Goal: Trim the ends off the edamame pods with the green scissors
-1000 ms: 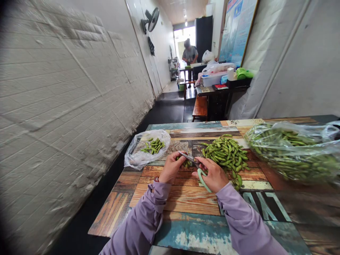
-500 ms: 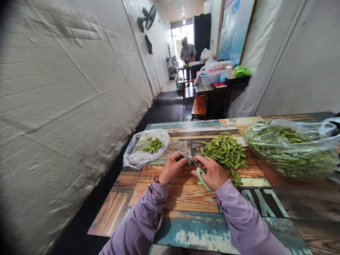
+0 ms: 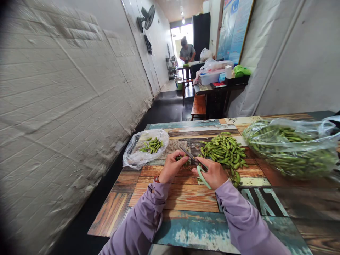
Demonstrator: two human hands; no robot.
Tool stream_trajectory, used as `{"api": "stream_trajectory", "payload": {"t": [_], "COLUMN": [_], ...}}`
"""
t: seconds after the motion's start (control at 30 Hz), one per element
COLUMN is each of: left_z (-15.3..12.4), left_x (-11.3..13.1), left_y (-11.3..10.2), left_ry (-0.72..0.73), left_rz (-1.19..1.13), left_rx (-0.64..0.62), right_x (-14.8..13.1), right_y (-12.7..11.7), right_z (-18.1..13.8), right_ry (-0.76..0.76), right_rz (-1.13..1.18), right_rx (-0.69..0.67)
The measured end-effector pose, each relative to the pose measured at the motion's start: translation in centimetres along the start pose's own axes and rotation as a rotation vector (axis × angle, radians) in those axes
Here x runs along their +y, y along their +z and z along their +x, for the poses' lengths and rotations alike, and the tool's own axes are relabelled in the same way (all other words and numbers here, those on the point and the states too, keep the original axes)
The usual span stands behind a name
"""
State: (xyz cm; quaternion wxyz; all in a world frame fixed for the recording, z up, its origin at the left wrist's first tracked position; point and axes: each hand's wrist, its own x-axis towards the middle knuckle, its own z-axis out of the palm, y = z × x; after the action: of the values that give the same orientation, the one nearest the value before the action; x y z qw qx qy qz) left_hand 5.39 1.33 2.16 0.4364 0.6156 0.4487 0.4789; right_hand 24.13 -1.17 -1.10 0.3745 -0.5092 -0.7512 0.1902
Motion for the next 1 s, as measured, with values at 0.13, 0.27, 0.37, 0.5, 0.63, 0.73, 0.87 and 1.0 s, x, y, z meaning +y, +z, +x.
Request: {"api": "stream_trajectory", "payload": {"t": [0.13,0.27,0.37,0.5,0.63,0.73,0.87,1.0], "left_z": [0.0,0.2,0.4,0.4,0.3,0.2,0.2,0.1], "left_x": [0.2,0.4,0.4,0.4,0.2,0.2,0.1,0.3], "left_y": [0.0,-0.2,-0.3,-0.2,0.1,0.3,0.4,0.5], "left_ry": [-0.194,-0.312,-0.356,-0.343,-0.327,-0.331,-0.336,-0.326], "left_rz": [-0.231,-0.497,-0.636,-0.726,-0.745,-0.757,-0.775,-0.772], "left_rx": [0.05,0.147,0.12,0.103,0.085,0.064,0.065,0.062], "right_x": [0.1,0.2,-0.1,-0.5,-0.8,-0.9,-0.9,-0.7], "right_y": [-0.1,-0.1,-0.1,-0.1,-0.1,-0.1,-0.1,0.1], "right_z": [0.1,0.2,0.2,0.1,0.0,0.0,0.0,0.0], "right_ry": [0.034,0.04,0.004,-0.034,-0.048,-0.048,-0.047,-0.059], "right_rz": [0.004,-0.008,-0.015,-0.043,-0.042,-0.039,-0.038,-0.011], "right_rx": [0.073,0.093,0.043,-0.012,-0.018,-0.021,-0.025,-0.024]}}
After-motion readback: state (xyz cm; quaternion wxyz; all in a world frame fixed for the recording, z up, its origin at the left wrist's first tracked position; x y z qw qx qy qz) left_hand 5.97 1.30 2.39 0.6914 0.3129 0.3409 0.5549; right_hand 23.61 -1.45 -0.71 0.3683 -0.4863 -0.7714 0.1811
